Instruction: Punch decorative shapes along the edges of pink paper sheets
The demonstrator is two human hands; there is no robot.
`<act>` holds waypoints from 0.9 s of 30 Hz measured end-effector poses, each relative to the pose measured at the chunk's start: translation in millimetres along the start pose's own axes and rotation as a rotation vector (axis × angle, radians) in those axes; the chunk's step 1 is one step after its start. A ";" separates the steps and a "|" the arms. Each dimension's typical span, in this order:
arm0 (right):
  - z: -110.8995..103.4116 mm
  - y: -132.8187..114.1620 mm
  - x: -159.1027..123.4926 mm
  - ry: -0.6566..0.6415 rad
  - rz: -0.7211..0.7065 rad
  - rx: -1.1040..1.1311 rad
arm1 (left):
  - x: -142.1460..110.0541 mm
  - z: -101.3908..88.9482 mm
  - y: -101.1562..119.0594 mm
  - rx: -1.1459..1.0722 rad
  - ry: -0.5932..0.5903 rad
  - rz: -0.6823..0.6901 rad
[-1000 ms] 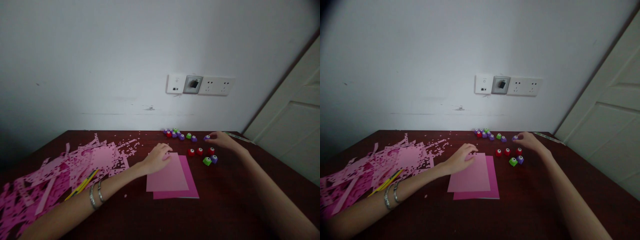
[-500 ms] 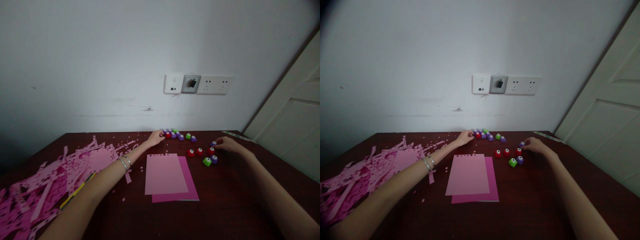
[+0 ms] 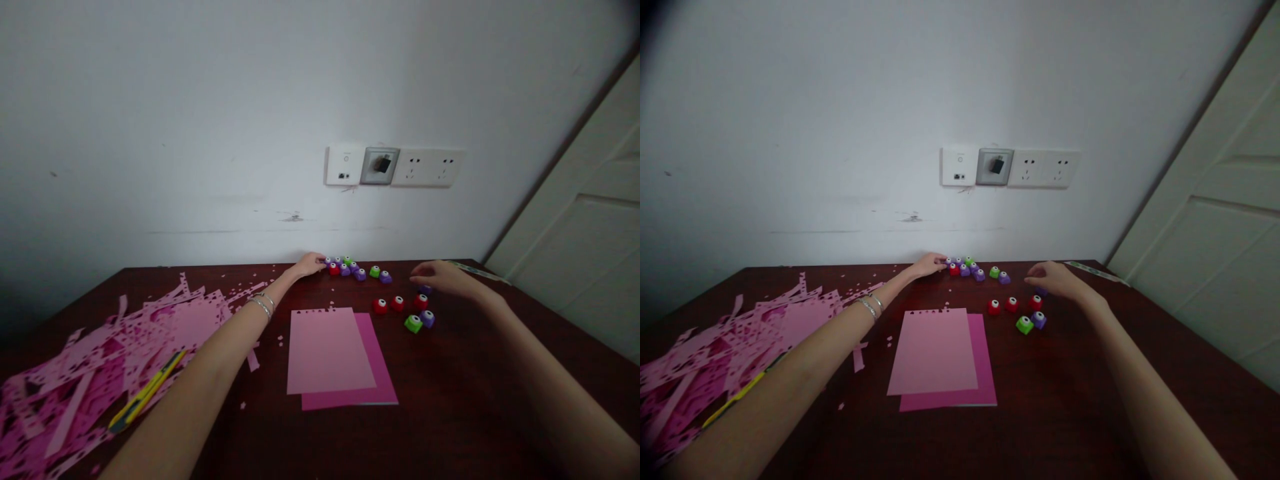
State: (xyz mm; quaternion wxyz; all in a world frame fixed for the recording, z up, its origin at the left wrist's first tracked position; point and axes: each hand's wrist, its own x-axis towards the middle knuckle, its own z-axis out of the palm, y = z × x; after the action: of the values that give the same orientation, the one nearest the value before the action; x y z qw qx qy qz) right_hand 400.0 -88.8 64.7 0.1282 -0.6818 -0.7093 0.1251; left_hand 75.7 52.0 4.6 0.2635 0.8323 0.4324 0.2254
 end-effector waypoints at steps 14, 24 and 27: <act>-1.1 -32.8 -7.9 -0.041 -0.122 -0.019 | 14.9 -4.6 -18.5 -0.012 -0.096 0.054; 4.8 -38.3 -8.8 -0.041 -0.158 0.017 | 13.3 -2.1 -17.2 -0.008 -0.041 0.049; 4.7 -43.6 -10.1 -0.028 -0.175 0.030 | 8.8 -7.6 -13.6 -0.009 0.015 0.050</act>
State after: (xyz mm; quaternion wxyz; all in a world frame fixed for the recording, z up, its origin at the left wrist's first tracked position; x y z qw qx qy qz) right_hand 357.9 -100.6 75.6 0.1388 -0.6134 -0.7659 0.1337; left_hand 67.5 67.9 3.1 0.2582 0.8400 0.4124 0.2402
